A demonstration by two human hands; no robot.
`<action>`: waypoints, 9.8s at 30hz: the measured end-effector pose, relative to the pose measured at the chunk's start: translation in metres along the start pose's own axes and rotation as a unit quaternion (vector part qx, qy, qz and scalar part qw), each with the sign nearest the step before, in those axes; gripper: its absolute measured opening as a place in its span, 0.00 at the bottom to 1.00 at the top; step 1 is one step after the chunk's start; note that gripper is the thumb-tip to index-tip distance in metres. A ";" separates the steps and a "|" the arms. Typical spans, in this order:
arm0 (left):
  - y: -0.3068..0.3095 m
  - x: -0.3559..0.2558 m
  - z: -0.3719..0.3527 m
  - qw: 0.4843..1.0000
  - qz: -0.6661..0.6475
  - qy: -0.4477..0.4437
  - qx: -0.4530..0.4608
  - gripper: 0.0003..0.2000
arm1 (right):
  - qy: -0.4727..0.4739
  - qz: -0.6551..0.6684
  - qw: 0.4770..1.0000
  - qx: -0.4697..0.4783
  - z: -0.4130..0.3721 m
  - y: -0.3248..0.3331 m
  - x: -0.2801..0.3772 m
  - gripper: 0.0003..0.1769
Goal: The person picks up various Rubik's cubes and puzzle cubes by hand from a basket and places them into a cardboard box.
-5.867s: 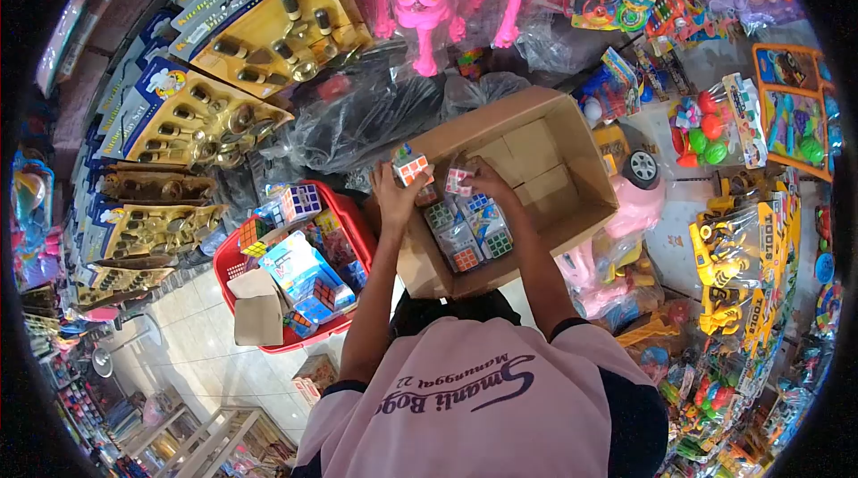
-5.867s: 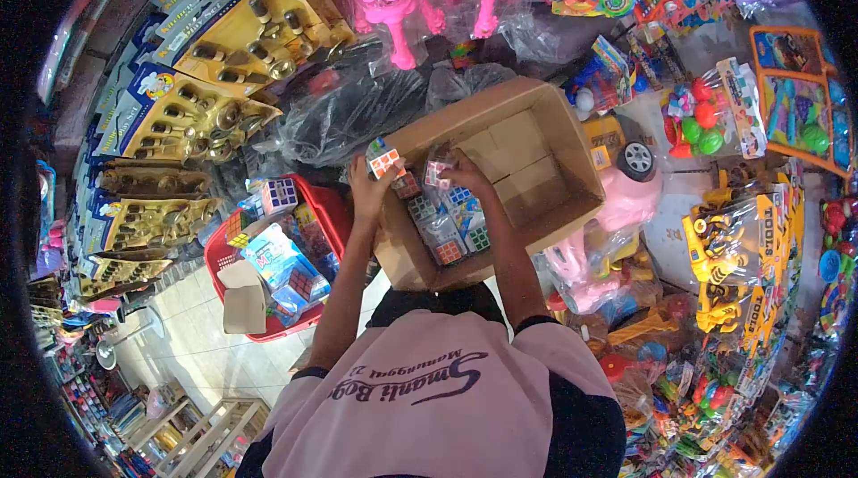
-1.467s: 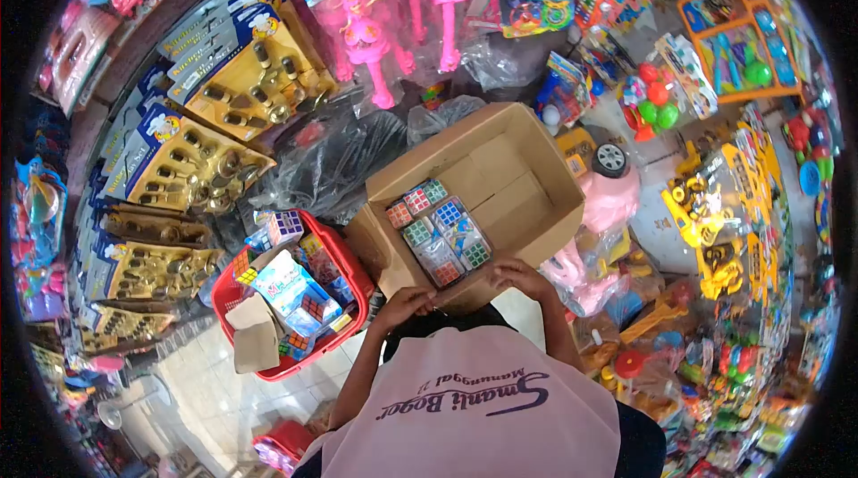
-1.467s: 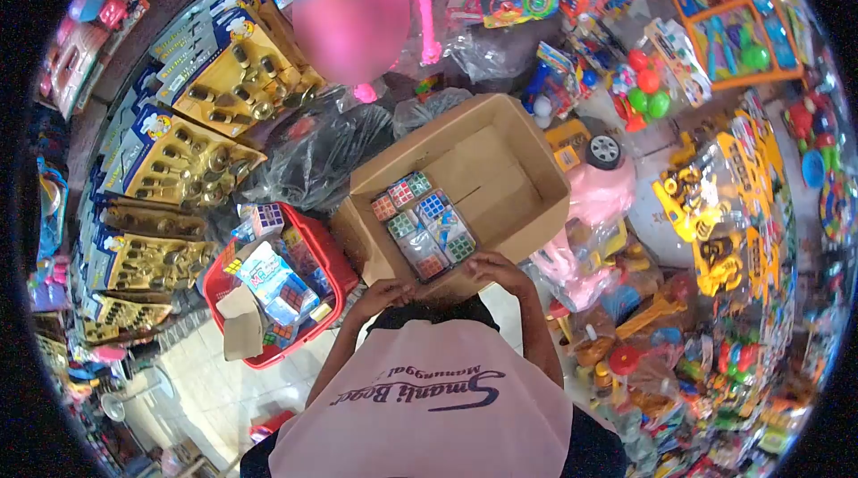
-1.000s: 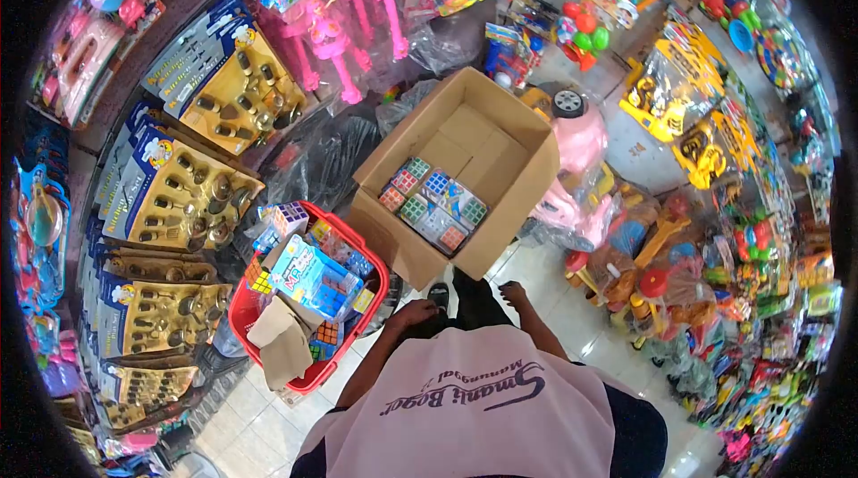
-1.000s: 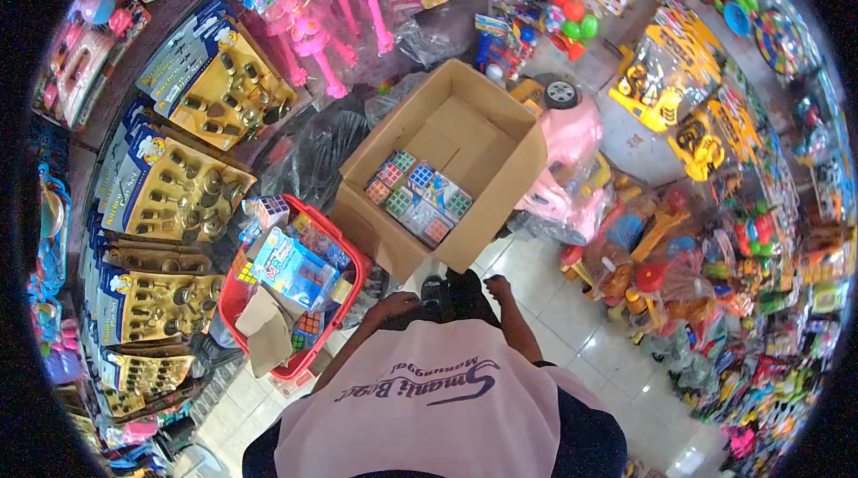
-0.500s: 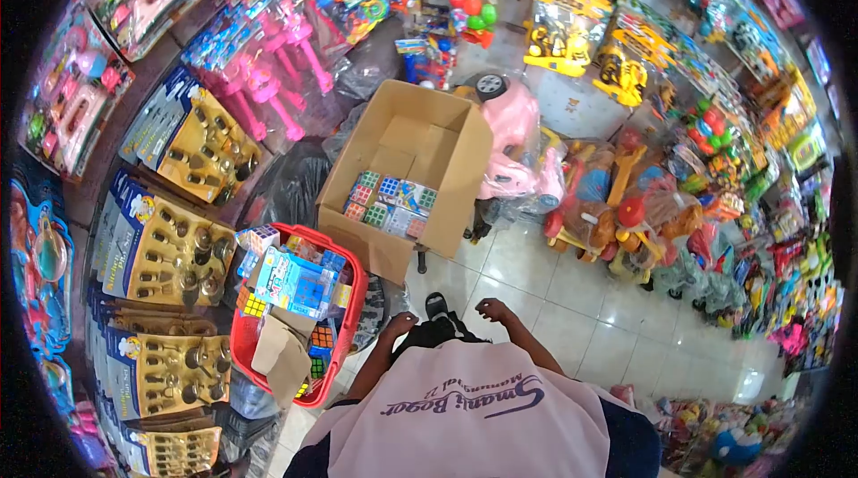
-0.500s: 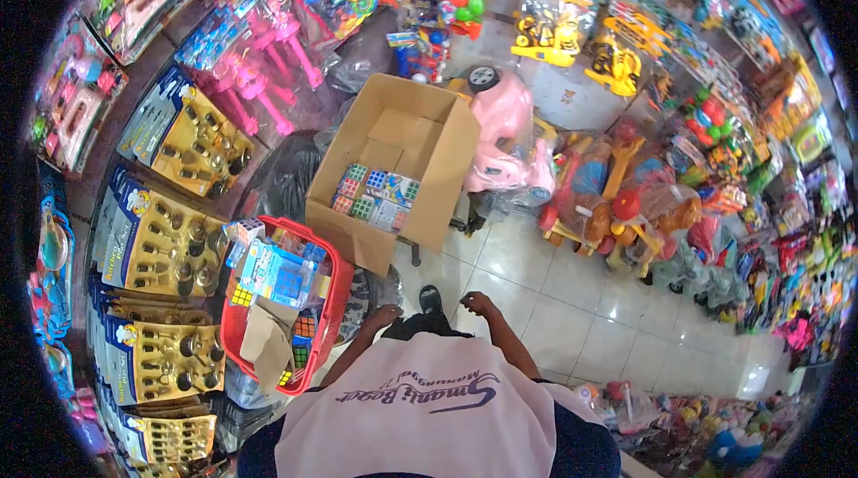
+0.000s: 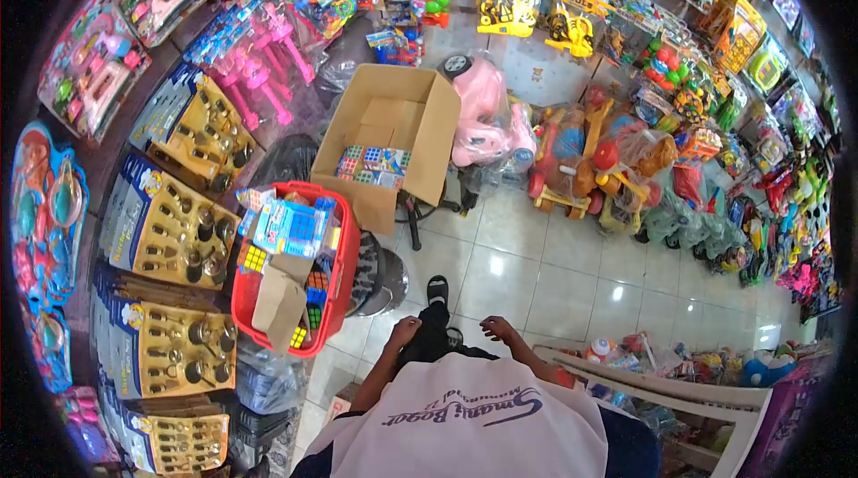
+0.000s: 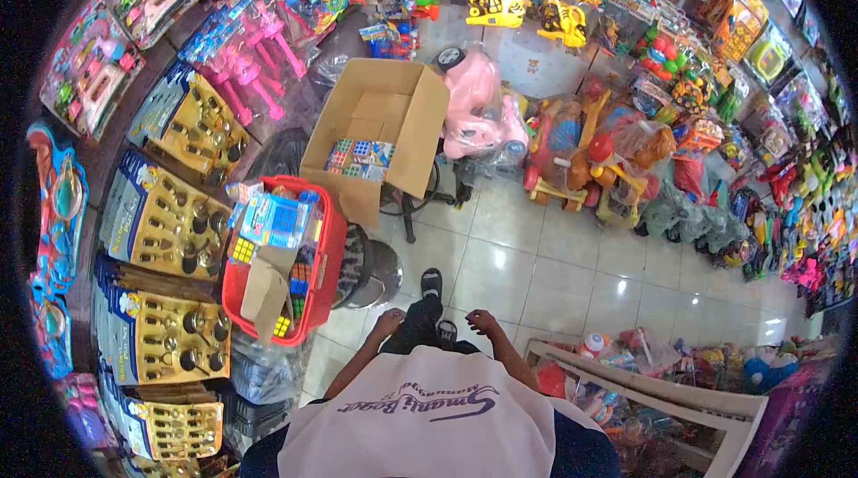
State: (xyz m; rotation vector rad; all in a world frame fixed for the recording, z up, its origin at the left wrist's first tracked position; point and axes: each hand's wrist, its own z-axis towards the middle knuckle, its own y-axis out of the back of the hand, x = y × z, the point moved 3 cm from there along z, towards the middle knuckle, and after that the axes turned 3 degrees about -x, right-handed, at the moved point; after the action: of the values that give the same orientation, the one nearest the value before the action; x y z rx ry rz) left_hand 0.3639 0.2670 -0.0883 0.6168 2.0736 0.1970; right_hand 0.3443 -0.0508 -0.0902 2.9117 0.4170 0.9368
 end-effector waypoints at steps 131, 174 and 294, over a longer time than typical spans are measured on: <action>0.446 0.024 -0.176 0.812 -0.558 -0.140 -0.095 0.18 | 0.479 0.037 0.876 -0.037 -0.188 -0.362 0.379 0.12; 0.441 0.047 -0.190 0.791 -0.571 -0.152 -0.159 0.13 | 0.500 -0.497 0.662 -0.255 -0.123 -0.420 0.339 0.23; 0.346 -0.274 0.258 0.731 -0.605 -0.026 -0.315 0.13 | 0.164 -0.169 0.872 0.429 0.295 -0.029 0.787 0.26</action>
State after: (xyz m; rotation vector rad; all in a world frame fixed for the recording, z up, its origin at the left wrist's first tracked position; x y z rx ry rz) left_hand 0.8188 0.4029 0.1014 -1.1459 1.7769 0.0895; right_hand 1.1217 0.2000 0.1103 3.1400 1.6956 1.4695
